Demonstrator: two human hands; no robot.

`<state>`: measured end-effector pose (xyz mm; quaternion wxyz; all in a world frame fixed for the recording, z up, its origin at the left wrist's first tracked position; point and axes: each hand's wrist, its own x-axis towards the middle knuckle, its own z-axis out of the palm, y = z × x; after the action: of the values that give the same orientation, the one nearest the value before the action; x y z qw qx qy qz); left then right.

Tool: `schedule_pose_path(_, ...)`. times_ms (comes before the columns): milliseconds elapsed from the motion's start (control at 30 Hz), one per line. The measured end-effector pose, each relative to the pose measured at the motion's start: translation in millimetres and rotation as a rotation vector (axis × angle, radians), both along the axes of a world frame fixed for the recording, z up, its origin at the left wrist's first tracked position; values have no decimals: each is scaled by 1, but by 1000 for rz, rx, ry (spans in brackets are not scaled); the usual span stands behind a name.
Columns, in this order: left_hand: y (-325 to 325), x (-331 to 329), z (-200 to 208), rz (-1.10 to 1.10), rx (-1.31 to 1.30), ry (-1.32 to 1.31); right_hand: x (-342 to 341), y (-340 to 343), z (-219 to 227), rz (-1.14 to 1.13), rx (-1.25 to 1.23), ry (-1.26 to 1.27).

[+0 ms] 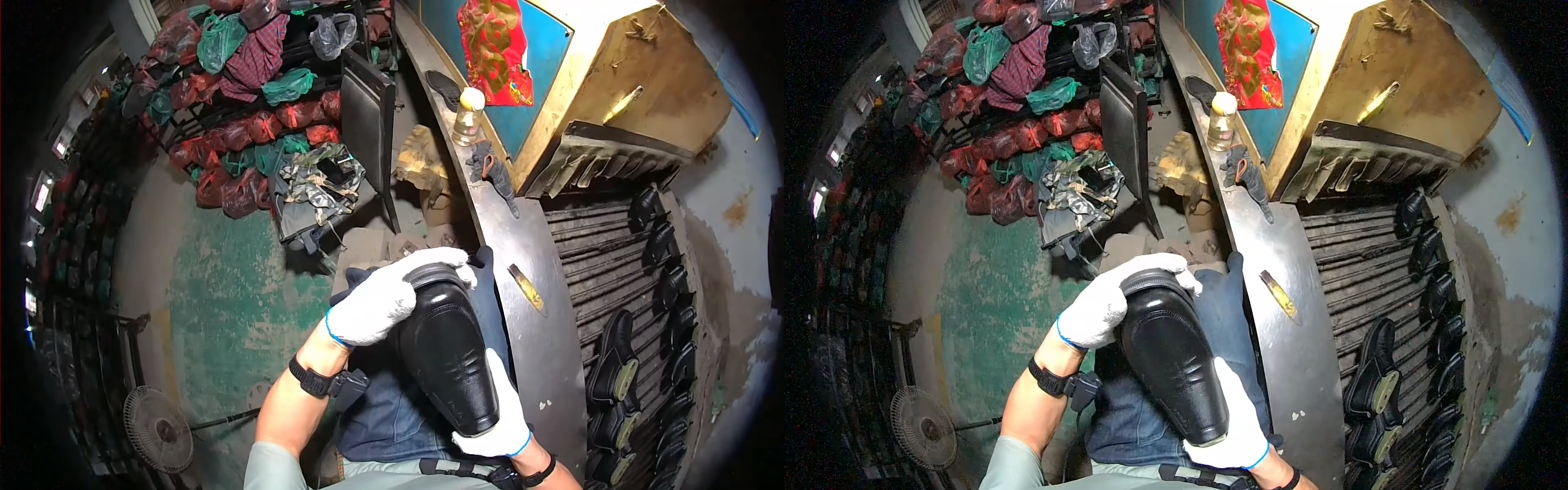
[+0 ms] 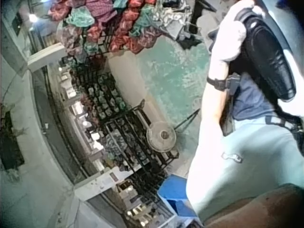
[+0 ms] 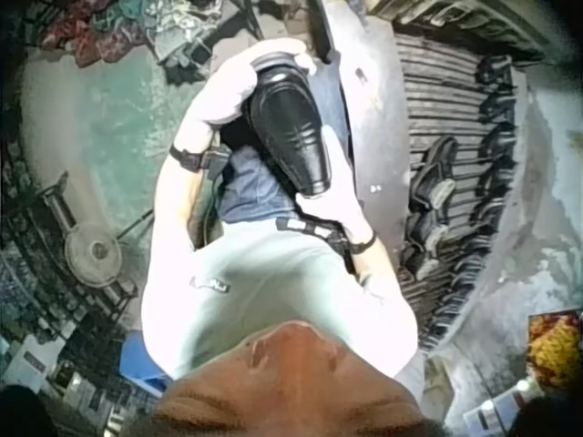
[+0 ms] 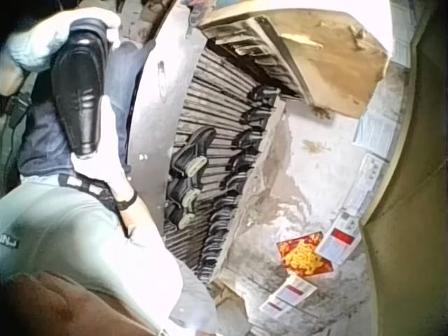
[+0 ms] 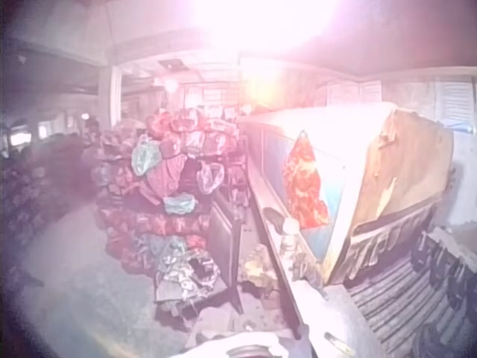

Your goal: Clean and inspect shoes before placing them on a conveyor.

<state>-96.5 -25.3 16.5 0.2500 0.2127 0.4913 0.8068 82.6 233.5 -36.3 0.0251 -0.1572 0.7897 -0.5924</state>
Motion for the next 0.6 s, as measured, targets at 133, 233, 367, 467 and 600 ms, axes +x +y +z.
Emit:
schedule_pose_path(133,-1,-4,1,-17,-26,-5,-8,-3,0,9,-17,-5)
schedule_pose_path(233,1,-10,1,-10,-71,67,-14,-8,-8,-21,-68,-29)
schedule_pose_path(367,-1,-7,2,1,-103,46,-22,-14,-14,-50,-4,58)
schedule_pose_path(467,-6,-11,7,-40,-168,169,-28,-15,-21,-48,-1,110)
schedule_pose_path(600,-13,-11,55,-117,-115,204,-52,-18,-21,-2,27,335)
